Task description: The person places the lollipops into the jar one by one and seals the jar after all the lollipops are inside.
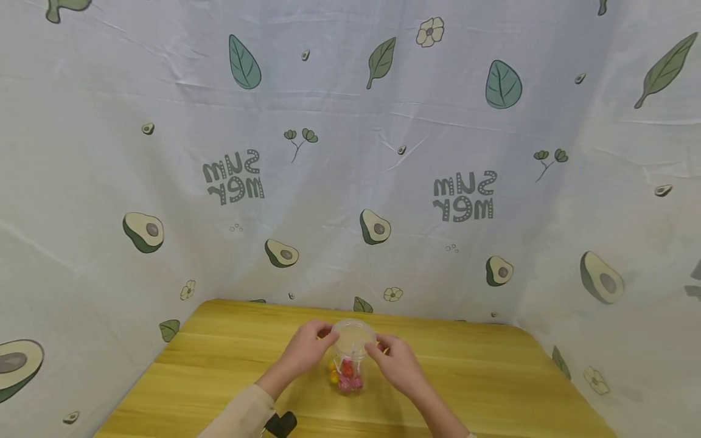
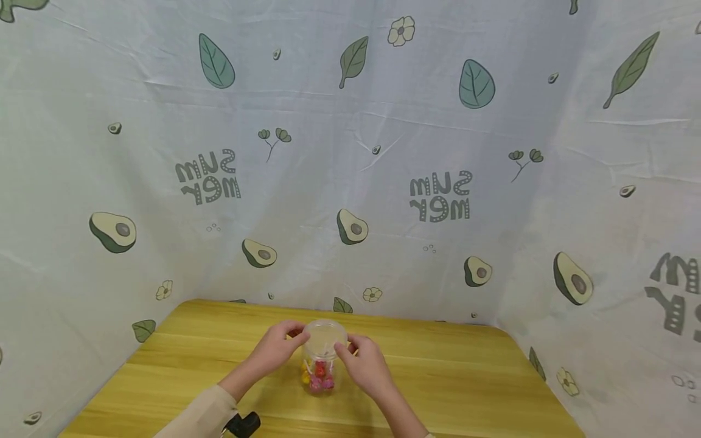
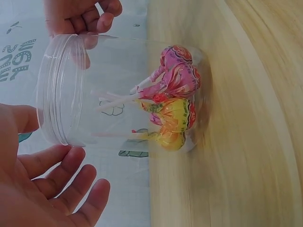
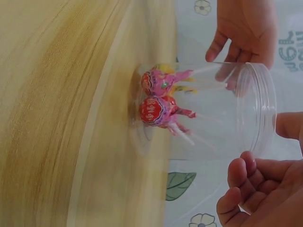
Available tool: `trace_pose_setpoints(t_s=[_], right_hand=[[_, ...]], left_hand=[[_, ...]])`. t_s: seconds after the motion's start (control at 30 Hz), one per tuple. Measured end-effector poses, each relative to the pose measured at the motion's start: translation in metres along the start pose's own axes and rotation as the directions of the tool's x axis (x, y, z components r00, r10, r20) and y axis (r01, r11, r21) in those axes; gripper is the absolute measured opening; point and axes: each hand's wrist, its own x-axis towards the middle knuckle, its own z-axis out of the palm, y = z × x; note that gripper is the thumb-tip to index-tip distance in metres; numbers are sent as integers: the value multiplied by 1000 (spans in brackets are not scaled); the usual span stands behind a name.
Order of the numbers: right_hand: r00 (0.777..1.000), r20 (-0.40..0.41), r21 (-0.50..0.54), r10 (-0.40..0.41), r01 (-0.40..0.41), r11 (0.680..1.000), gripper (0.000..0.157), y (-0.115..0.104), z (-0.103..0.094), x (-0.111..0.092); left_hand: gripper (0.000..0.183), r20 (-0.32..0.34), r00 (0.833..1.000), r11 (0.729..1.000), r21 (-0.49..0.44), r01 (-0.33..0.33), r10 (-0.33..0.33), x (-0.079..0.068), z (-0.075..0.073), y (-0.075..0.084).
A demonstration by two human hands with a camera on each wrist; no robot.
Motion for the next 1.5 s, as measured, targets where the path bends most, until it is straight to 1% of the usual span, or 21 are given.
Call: trace_pose_setpoints(t_s=[0.13, 0.3, 0.4, 0.47, 0.57, 0.67, 0.73, 0.8, 1.0, 1.27, 1.5], right_hand=[[1000, 7, 10, 0, 0, 1000, 41, 1, 3, 1], [1000, 6, 12, -7, 7, 1000, 42, 3, 3, 1], [1000, 7, 13, -10, 10, 1000, 42, 4, 3, 1], [1000, 9, 11, -19, 19, 1000, 41, 6, 3, 0], [1000, 13, 12, -23, 22, 1000, 42, 10, 3, -1], [999, 16, 13, -32, 31, 999, 46, 14, 3, -2], [999, 18, 13, -37, 36, 999, 49, 16, 3, -1], [999, 21, 14, -33, 33, 999, 52, 16, 3, 0], [1000, 24, 43, -17, 16, 999, 57, 12, 2, 2], [999, 44, 104, 17, -22, 994, 53, 10, 2, 1], [998, 19, 111, 55, -56, 992, 48, 10, 5, 1]], left_hand=[[35, -6, 1000, 1000, 3, -3, 3, 1, 0, -2], [35, -4, 1000, 1000, 11, -20, 20, 1, 1, -6], [39, 9, 1000, 1000, 8, -26, 26, 0, 4, -9], [44, 33, 999, 1000, -10, -18, 18, -1, 6, -11], [56, 94, 995, 999, -43, -7, 11, -3, 8, -13], [68, 146, 989, 997, -77, -13, 24, -6, 8, -13], [73, 156, 987, 996, -82, -32, 44, -6, 7, -13], [75, 154, 987, 995, -86, -43, 56, -6, 7, -13], [75, 145, 988, 996, -81, -47, 59, -3, 6, -14], [76, 148, 987, 995, -88, -43, 56, -2, 2, -8], [76, 123, 991, 997, -48, -54, 60, -2, 3, -11]])
